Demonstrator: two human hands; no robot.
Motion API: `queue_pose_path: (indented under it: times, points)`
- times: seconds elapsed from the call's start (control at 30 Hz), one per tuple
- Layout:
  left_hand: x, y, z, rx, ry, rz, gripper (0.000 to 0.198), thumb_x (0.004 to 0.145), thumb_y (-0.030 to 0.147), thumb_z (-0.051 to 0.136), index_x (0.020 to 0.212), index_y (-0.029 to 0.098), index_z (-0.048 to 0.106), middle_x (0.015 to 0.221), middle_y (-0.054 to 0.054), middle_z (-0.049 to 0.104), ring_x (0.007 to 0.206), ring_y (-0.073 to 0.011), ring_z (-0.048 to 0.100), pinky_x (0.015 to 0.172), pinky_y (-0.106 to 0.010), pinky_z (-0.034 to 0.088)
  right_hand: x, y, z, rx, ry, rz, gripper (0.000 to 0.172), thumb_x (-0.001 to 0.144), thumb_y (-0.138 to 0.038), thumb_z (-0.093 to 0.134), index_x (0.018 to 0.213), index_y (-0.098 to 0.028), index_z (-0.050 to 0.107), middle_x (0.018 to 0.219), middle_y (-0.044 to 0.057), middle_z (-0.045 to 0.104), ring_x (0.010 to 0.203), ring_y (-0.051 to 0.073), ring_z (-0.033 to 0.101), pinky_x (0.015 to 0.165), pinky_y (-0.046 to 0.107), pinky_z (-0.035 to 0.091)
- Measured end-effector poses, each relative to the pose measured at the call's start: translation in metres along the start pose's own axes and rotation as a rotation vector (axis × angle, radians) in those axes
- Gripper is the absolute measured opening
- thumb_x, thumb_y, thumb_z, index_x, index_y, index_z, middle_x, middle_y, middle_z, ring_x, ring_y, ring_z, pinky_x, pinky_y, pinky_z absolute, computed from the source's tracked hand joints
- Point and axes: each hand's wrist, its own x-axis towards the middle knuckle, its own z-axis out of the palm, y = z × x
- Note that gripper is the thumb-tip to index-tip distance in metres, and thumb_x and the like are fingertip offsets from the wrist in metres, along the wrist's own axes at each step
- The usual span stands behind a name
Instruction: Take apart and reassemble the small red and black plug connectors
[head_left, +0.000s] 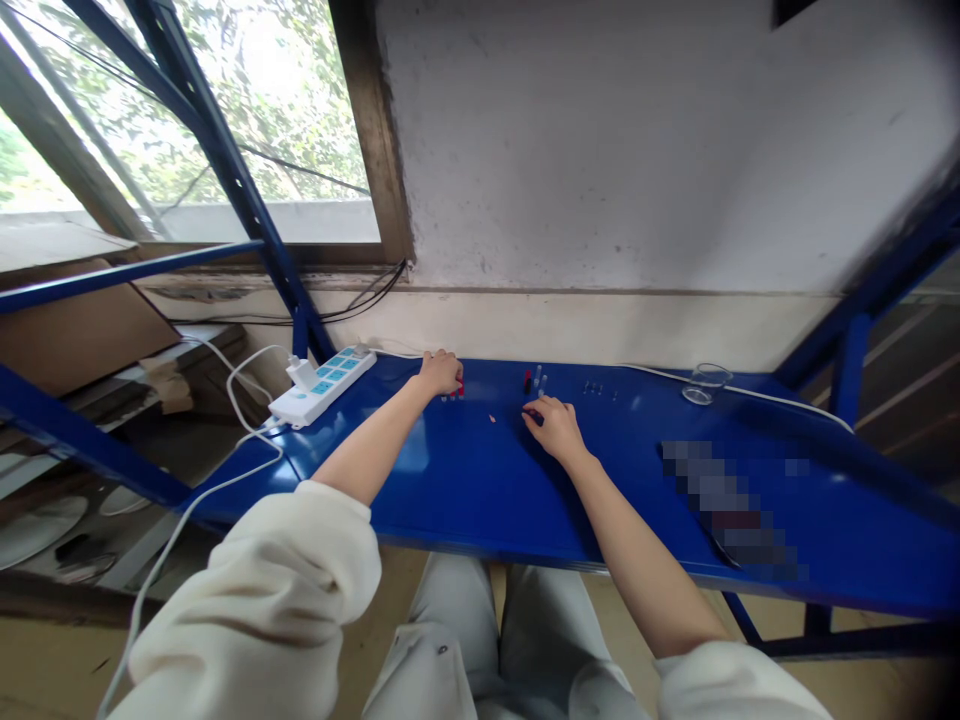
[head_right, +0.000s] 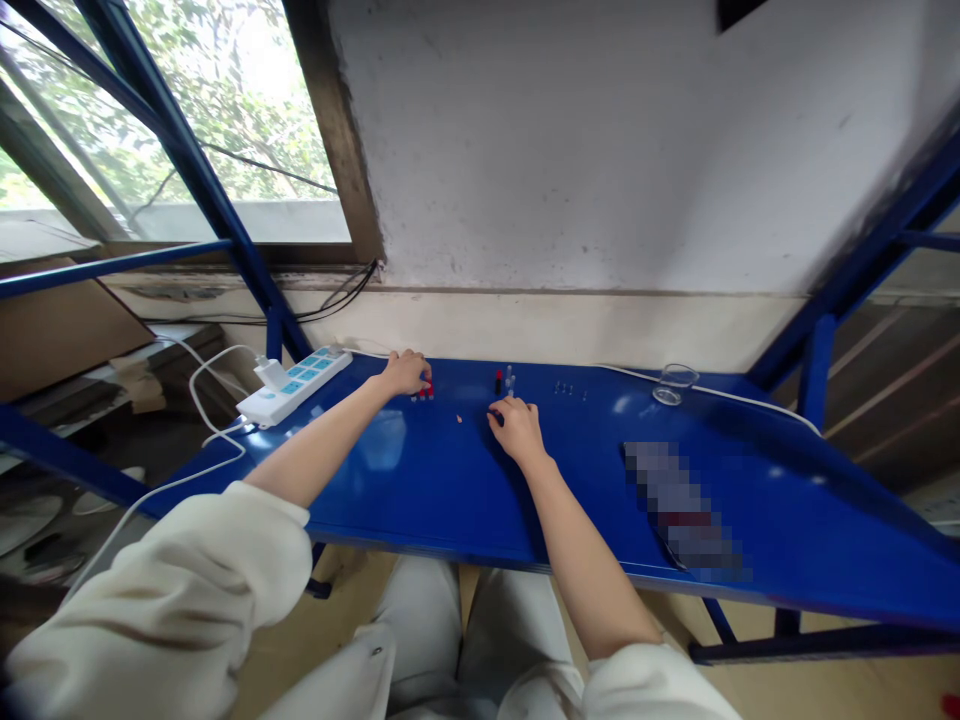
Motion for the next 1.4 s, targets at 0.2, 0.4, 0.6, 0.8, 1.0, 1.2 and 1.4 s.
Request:
queue_pose_path:
  times: [0.2, 0.4, 0.6, 0.8, 1.0, 1.2, 1.4]
  points:
    - [0.002, -0.001, 0.003, 0.028, -0.039, -0.003, 0.027, 0.067, 0.032, 0.06, 0.091, 0.02, 0.064, 0.109, -0.009, 0.055, 0.107, -0.0284, 0.04, 0.091, -0.046, 0.025, 0.0, 0.001, 0.0, -0.012, -0.023, 0.011, 0.019, 0.081, -0.026, 0.045, 0.089, -0.021, 0.061, 0.086, 0.005, 0.061, 0.085, 0.019, 0.054, 0.073, 0.033, 0.031]
    - [-0.008, 0.007, -0.006, -0.006, 0.096, 0.088, 0.044, 0.068, 0.034, 0.061, 0.11, 0.02, 0.054, 0.115, -0.01, 0.053, 0.108, -0.0274, 0.04, 0.091, -0.043, 0.026, 0.0, 0.002, 0.0, -0.073, -0.05, 0.084, 0.019, 0.08, -0.026, 0.044, 0.089, -0.02, 0.061, 0.088, 0.006, 0.061, 0.086, 0.02, 0.053, 0.072, 0.034, 0.032]
    - [-0.018, 0.048, 0.0, -0.169, 0.306, 0.289, 0.036, 0.081, 0.031, 0.045, 0.115, 0.02, 0.049, 0.114, -0.008, 0.053, 0.108, -0.0231, 0.043, 0.09, -0.038, 0.028, -0.001, 0.004, 0.001, -0.134, -0.046, 0.176, 0.021, 0.081, -0.025, 0.043, 0.089, -0.02, 0.061, 0.09, 0.008, 0.059, 0.089, 0.022, 0.051, 0.072, 0.035, 0.032]
    - [-0.011, 0.089, 0.037, -0.257, 0.269, 0.218, 0.055, 0.085, 0.029, 0.037, 0.136, 0.025, 0.019, 0.133, -0.01, 0.037, 0.115, -0.0269, 0.037, 0.089, -0.042, 0.031, -0.001, 0.004, 0.001, -0.176, -0.055, 0.227, 0.024, 0.08, -0.025, 0.042, 0.095, -0.019, 0.06, 0.099, 0.011, 0.057, 0.093, 0.024, 0.048, 0.074, 0.038, 0.033]
    - [0.001, 0.112, 0.063, -0.26, 0.28, 0.103, 0.052, 0.086, 0.027, 0.034, 0.136, 0.025, 0.019, 0.134, -0.012, 0.036, 0.115, -0.0286, 0.036, 0.088, -0.046, 0.03, -0.001, 0.008, 0.004, -0.182, -0.083, 0.264, 0.029, 0.081, -0.027, 0.042, 0.104, -0.019, 0.058, 0.111, 0.013, 0.054, 0.102, 0.026, 0.045, 0.079, 0.041, 0.034]
    - [0.008, 0.116, 0.058, -0.273, 0.364, 0.073, 0.028, 0.086, 0.02, 0.035, 0.106, 0.017, 0.054, 0.105, -0.012, 0.057, 0.1, -0.0237, 0.048, 0.087, -0.04, 0.032, -0.001, 0.012, 0.014, -0.176, -0.099, 0.27, 0.037, 0.084, -0.031, 0.038, 0.115, -0.018, 0.053, 0.123, 0.015, 0.048, 0.114, 0.028, 0.038, 0.087, 0.048, 0.03]
    - [-0.004, 0.1, 0.055, -0.584, 0.463, -0.008, 0.016, 0.08, 0.022, 0.048, 0.091, 0.018, 0.059, 0.087, -0.006, 0.063, 0.085, -0.0184, 0.056, 0.079, -0.033, 0.041, 0.002, 0.011, 0.023, -0.187, -0.102, 0.291, 0.042, 0.086, -0.036, 0.033, 0.122, -0.018, 0.047, 0.129, 0.015, 0.042, 0.121, 0.028, 0.031, 0.095, 0.054, 0.023]
